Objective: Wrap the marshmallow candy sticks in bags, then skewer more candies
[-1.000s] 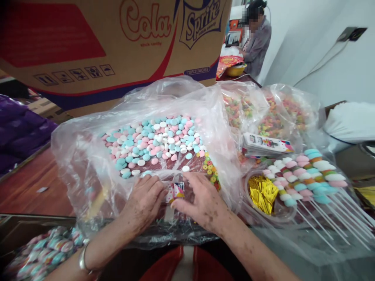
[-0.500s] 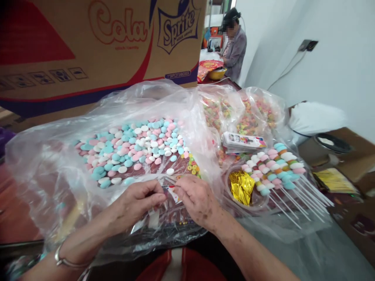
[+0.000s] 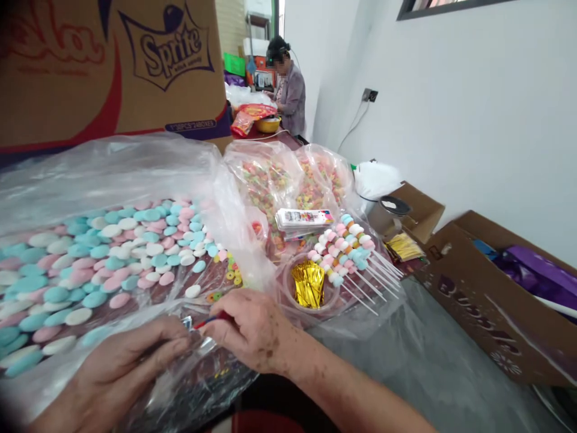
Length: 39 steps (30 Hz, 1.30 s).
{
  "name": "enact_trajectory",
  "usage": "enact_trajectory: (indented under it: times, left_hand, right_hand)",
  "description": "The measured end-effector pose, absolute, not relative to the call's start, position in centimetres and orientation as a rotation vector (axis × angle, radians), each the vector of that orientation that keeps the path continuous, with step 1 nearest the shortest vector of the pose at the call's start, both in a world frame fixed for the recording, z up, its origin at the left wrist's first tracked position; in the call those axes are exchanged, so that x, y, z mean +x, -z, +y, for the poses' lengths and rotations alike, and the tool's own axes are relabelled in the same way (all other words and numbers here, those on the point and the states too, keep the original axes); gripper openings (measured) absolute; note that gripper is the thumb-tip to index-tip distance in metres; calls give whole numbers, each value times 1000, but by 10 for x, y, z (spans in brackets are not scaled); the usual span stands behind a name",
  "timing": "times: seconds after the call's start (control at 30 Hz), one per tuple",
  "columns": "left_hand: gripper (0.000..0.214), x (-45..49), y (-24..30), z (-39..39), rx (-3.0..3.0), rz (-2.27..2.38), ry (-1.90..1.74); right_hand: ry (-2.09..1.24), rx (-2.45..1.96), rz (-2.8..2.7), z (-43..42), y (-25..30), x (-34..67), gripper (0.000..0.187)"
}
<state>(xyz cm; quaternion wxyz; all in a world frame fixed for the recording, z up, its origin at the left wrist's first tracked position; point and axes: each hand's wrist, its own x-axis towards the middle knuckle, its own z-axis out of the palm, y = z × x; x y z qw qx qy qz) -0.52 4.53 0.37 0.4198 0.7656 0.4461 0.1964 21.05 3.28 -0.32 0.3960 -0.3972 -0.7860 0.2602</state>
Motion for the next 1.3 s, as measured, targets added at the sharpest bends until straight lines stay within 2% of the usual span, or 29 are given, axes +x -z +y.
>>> enact_trajectory:
  times: [0.07,0.2,0.27,0.37,0.47,0.57,0.77,0.9,0.97,1.07,1.2,1.3]
  left_hand:
    - [27,-2,-3,44,1940,1127,-527]
    - [28,5,-1,42,1951,1113,-578]
    - [27,6,0,42,1962,1113,-576]
    - [27,1,3,42,1991,1132,-533]
    - [27,-5,7,42,1997,1151,-529]
    - [29,-6,9,42,1957,1152,-571]
    - [27,-2,9,46,1892,1131,-636]
    - [27,-4,6,47,1878,1150,-567]
    - [29,-7,5,47,1858,1150,-555]
    - [29,-11,5,47,1798,1115,-578]
    - [30,-16,7,45,1692,1078,-587]
    - [31,-18,7,41,1622,1062,-587]
  right_hand:
    - [-680,-1000,-2004,30,0,212,19]
    - [-513,-1033,-2047,22,-4,214,33]
    - [-386,-1086,-2029,19,-5,226,30]
    - [-37,-1319,-1861,18,-7,269,13]
    - [544,-1697,-1858,14,-5,331,13]
    - [675,-1829,-1863,8,6,378,13]
    - [759,-1994,-1907,1,32,400,14]
    - [758,-1974,-1857,-2,28,409,20]
    - [738,-1906,-1804,-6,20,410,25]
    - [609,-1664,-1823,-12,1,393,14]
    - [298,-1314,-2046,-9,-25,344,20]
    - [201,-1164,-2167,0,-33,313,20]
